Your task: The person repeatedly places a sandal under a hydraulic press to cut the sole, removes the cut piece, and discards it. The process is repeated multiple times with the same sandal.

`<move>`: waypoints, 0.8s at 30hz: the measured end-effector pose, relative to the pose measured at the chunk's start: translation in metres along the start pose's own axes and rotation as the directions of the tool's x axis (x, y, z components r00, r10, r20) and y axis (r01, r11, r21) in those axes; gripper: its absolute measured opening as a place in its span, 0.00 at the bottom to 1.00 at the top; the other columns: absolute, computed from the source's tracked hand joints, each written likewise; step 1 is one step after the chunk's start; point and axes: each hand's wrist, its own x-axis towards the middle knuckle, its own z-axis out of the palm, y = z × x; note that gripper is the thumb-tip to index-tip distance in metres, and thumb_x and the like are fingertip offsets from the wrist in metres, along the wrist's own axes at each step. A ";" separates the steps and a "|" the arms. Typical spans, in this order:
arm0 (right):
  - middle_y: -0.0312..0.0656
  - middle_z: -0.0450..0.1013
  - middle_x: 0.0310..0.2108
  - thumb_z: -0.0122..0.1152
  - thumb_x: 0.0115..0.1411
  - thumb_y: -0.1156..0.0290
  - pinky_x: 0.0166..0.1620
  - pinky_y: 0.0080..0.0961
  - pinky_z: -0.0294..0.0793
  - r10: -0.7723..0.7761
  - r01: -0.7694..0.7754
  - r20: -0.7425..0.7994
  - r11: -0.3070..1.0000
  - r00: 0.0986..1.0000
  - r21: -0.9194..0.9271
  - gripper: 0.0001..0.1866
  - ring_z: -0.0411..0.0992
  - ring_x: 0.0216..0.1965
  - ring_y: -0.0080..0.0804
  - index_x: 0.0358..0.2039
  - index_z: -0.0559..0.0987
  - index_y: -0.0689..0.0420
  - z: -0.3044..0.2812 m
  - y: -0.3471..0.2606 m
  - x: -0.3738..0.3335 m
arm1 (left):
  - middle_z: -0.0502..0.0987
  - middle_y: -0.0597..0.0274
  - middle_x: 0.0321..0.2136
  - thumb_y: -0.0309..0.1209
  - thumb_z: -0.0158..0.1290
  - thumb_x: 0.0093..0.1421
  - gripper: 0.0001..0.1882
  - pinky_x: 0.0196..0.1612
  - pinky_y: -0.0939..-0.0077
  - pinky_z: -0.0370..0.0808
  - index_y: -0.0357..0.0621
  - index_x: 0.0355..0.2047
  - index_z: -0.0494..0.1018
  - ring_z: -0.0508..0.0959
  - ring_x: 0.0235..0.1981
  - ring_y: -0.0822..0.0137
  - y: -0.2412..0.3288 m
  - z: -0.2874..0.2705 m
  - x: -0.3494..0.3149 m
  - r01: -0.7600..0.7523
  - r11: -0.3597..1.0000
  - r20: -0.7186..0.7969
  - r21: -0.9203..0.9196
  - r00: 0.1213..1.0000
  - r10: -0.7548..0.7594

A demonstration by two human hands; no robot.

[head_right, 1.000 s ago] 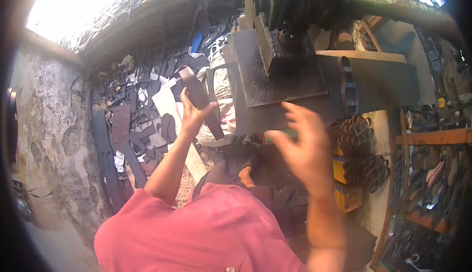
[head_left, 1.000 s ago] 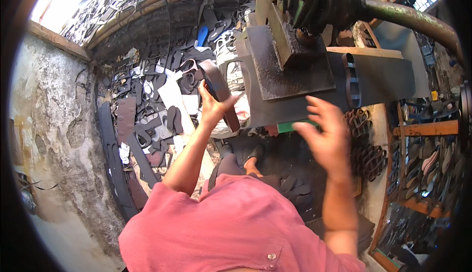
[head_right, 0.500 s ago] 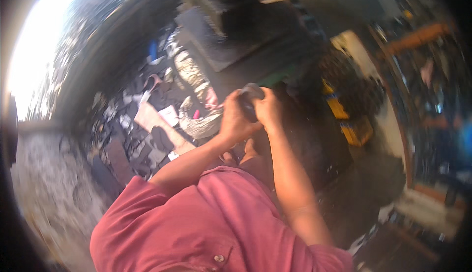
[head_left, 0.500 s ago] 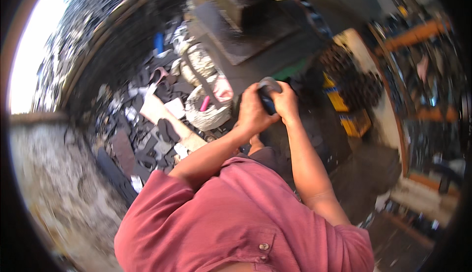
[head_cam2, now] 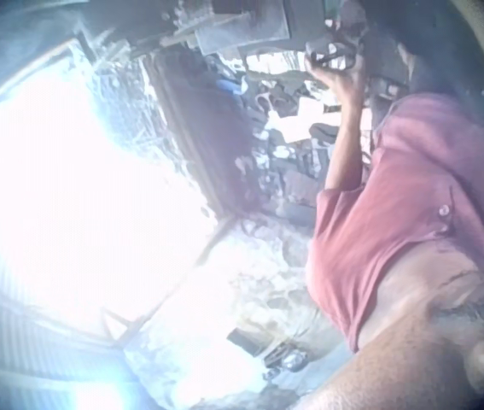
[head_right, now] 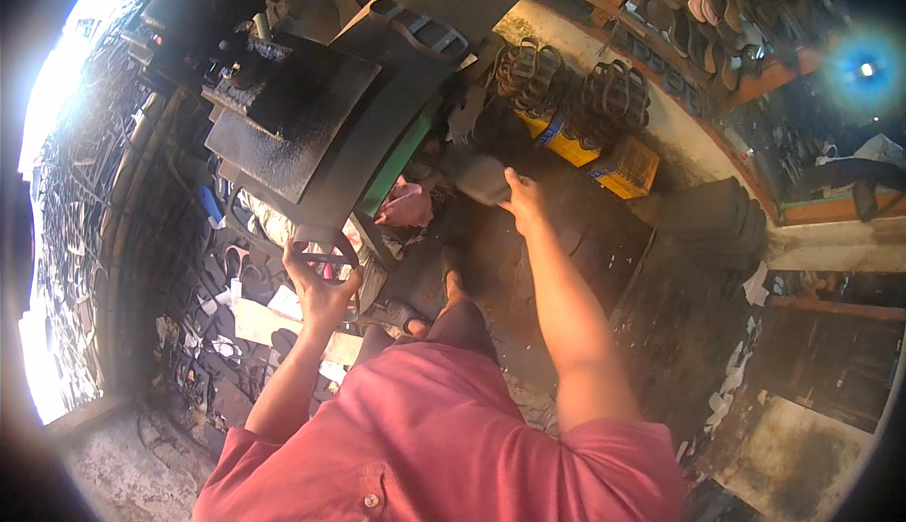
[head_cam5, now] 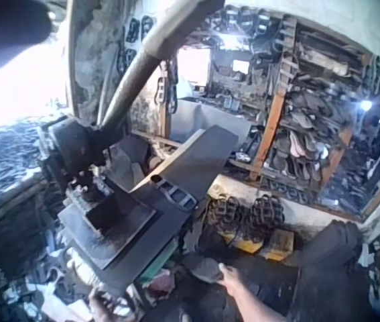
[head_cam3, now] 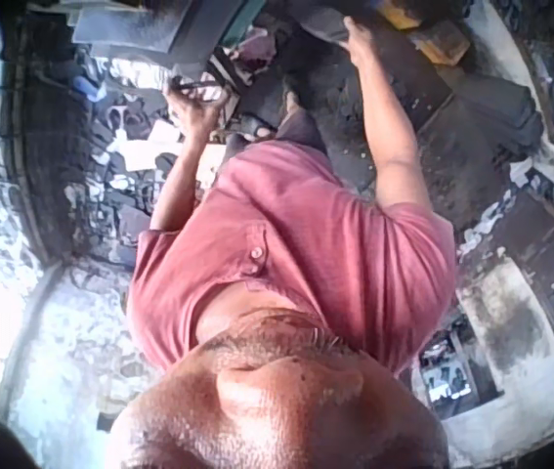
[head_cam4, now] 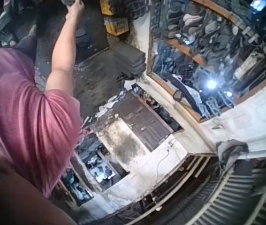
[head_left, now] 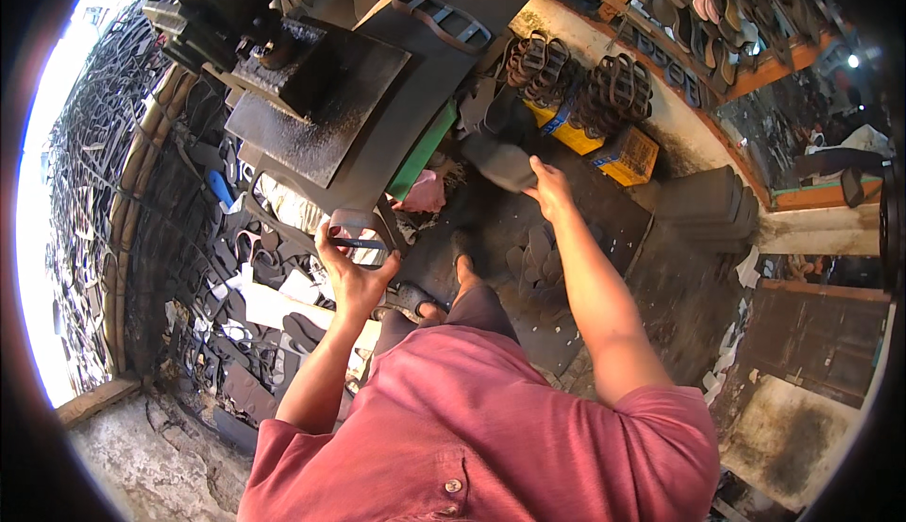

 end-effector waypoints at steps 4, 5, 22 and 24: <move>0.53 0.82 0.39 0.64 0.65 0.61 0.49 0.44 0.78 -0.381 0.306 -0.004 0.748 0.924 -0.588 0.14 0.81 0.44 0.50 0.44 0.80 0.59 0.006 0.044 0.039 | 0.54 0.45 0.64 0.32 0.74 0.46 0.64 0.62 0.52 0.73 0.40 0.74 0.41 0.64 0.65 0.50 0.013 0.023 0.019 0.006 0.996 0.034 0.087 0.999 -0.009; 0.51 0.82 0.35 0.65 0.63 0.64 0.48 0.42 0.79 -0.467 0.452 0.119 0.711 0.876 -0.539 0.12 0.82 0.43 0.48 0.41 0.81 0.59 0.033 0.044 0.011 | 0.54 0.44 0.64 0.32 0.74 0.46 0.64 0.63 0.52 0.72 0.40 0.74 0.42 0.63 0.66 0.50 0.013 0.027 0.021 0.031 0.996 -0.018 0.078 0.999 -0.029; 0.61 0.71 0.58 0.76 0.50 0.43 0.60 0.50 0.71 -0.789 0.735 0.291 0.276 0.541 -0.619 0.47 0.70 0.59 0.60 0.61 0.72 0.64 0.153 -0.292 0.242 | 0.81 0.53 0.45 0.42 0.76 0.50 0.35 0.54 0.64 0.74 0.36 0.52 0.73 0.79 0.47 0.60 -0.092 0.062 0.122 0.582 0.767 -0.436 -0.270 0.636 -0.636; 0.56 0.72 0.53 0.79 0.47 0.41 0.58 0.51 0.71 -0.770 0.843 0.385 0.357 0.509 -0.402 0.43 0.70 0.55 0.56 0.52 0.75 0.61 0.191 -0.274 0.214 | 0.81 0.58 0.41 0.37 0.77 0.48 0.31 0.52 0.69 0.74 0.38 0.48 0.75 0.79 0.44 0.64 -0.109 0.062 0.107 0.546 0.761 -0.607 -0.350 0.486 -0.628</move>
